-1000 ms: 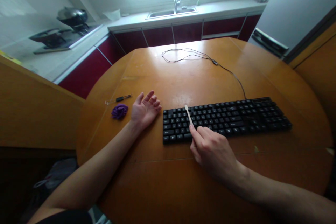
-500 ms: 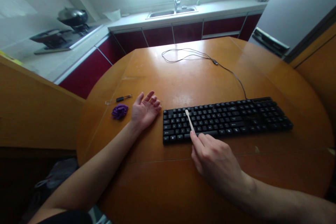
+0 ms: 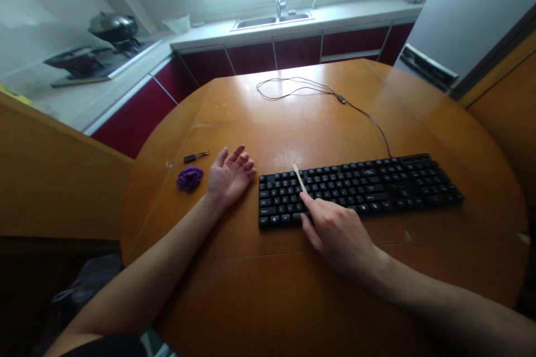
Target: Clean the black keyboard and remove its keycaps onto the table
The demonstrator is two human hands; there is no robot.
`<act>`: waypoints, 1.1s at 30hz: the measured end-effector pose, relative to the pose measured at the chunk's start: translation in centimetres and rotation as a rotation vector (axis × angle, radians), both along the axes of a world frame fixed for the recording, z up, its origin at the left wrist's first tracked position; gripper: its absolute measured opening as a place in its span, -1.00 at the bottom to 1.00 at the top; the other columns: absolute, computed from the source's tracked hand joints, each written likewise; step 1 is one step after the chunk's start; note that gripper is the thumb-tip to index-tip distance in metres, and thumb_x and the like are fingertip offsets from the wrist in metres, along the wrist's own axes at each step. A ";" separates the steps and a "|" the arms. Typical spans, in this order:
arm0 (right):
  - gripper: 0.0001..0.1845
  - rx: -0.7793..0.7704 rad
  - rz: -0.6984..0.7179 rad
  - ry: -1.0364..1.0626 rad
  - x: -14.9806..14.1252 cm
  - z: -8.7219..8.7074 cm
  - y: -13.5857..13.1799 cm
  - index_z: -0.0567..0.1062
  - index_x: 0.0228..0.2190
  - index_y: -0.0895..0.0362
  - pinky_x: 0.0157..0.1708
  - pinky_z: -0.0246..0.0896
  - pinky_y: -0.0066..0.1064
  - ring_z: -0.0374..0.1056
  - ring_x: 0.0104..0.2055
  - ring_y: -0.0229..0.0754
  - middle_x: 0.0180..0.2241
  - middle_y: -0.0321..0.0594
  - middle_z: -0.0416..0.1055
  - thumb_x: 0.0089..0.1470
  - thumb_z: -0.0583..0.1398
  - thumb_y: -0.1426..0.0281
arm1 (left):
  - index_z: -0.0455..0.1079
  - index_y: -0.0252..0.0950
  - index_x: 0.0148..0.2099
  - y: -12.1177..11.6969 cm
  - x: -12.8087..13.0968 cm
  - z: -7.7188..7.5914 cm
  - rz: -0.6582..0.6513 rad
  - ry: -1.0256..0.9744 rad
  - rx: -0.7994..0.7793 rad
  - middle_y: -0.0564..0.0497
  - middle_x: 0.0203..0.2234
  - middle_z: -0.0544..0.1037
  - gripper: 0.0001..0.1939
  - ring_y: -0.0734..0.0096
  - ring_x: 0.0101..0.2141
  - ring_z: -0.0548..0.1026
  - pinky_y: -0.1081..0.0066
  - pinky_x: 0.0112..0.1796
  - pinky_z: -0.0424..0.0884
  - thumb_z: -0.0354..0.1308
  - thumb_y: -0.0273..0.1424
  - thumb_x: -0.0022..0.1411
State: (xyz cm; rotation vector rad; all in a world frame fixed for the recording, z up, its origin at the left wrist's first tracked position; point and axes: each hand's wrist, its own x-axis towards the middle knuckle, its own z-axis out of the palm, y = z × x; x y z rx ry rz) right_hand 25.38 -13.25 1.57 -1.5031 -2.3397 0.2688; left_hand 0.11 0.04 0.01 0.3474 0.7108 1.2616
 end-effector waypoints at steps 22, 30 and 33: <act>-0.65 -0.311 -0.135 0.563 11.1 3.4 9.5 0.63 -0.47 0.11 -0.38 0.29 -0.32 0.43 -0.43 -0.15 -0.51 -0.21 0.54 0.14 0.27 0.10 | 0.49 -0.34 -0.20 -0.1 0.1 0.1 -0.007 -0.013 0.006 -0.01 -0.51 0.45 -0.49 0.37 -0.51 0.42 0.38 -0.44 0.34 -0.22 -0.20 0.53; -0.66 -0.428 -0.046 0.471 12.7 2.8 11.4 0.65 -0.46 0.12 -0.45 0.21 -0.37 0.36 -0.48 -0.22 -0.55 -0.25 0.50 0.13 0.26 0.13 | 0.48 -0.33 -0.21 -0.2 0.3 0.4 0.013 0.010 0.004 -0.01 -0.52 0.43 -0.49 0.38 -0.52 0.41 0.39 -0.45 0.33 -0.23 -0.19 0.53; -0.67 -0.419 -0.048 0.432 12.7 1.9 11.2 0.67 -0.42 0.13 -0.49 0.19 -0.37 0.36 -0.50 -0.21 -0.55 -0.24 0.50 0.13 0.24 0.16 | 0.47 -0.33 -0.19 -0.2 0.3 0.4 0.012 0.014 0.005 -0.01 -0.52 0.43 -0.50 0.37 -0.52 0.41 0.37 -0.44 0.36 -0.22 -0.19 0.53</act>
